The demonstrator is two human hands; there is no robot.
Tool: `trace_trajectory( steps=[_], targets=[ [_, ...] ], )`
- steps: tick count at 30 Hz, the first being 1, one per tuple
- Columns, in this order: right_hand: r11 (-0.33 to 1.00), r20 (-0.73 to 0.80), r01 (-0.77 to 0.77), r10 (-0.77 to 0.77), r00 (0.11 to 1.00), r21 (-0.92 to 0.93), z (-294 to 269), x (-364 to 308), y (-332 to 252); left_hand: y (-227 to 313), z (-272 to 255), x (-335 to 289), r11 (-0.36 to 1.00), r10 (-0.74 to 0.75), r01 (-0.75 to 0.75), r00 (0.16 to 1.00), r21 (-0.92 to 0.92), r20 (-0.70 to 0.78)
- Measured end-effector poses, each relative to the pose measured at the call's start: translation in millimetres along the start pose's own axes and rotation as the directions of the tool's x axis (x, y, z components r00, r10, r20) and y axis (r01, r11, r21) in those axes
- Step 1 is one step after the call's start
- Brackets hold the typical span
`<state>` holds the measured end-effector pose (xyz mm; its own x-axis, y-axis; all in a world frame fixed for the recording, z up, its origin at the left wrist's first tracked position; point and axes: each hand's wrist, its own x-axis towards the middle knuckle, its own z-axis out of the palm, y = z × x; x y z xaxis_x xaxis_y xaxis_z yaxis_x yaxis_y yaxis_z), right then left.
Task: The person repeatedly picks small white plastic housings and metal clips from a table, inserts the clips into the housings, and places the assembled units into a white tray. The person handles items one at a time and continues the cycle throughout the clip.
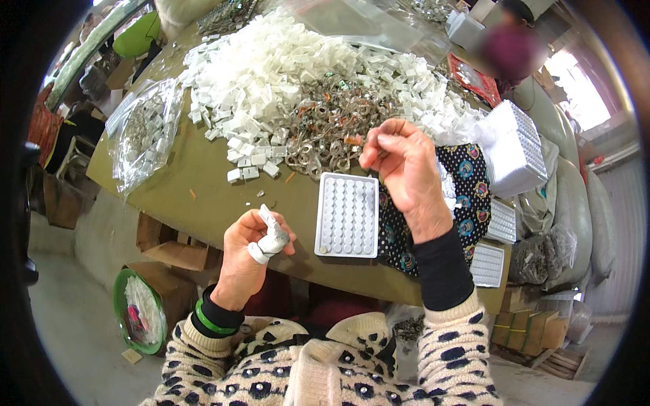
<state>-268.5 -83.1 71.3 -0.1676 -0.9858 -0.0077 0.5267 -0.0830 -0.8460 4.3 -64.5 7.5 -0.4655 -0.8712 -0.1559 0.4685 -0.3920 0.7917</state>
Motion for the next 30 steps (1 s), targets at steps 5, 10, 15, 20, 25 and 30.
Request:
trace_trajectory(
  steps=[5,10,15,20,25,30],
  targets=[
    [0.997,0.067,0.014,-0.019,0.998,0.076,36,-52,31,5,12,-6,0.989,-0.029,0.042,0.995,-0.140,0.096],
    [0.985,0.033,-0.054,0.049,0.998,0.161,61,-92,51,1,19,-16,0.948,0.312,-0.317,0.944,0.034,0.103],
    [0.988,0.037,-0.120,0.117,0.992,0.099,69,-110,61,-4,16,-22,0.851,0.458,-0.489,0.870,0.195,0.182],
    [0.681,0.201,0.285,-0.202,0.959,-0.675,70,-117,69,-7,16,-30,0.827,0.458,-0.476,0.879,0.300,0.132],
    [0.601,0.163,0.323,-0.305,0.938,-0.731,71,-118,72,-11,19,-33,0.849,0.437,-0.453,0.891,0.270,0.123],
    [0.645,0.111,0.273,-0.281,0.953,-0.714,73,-125,70,-11,18,-37,0.817,0.443,-0.476,0.879,0.325,0.174]
  ],
)
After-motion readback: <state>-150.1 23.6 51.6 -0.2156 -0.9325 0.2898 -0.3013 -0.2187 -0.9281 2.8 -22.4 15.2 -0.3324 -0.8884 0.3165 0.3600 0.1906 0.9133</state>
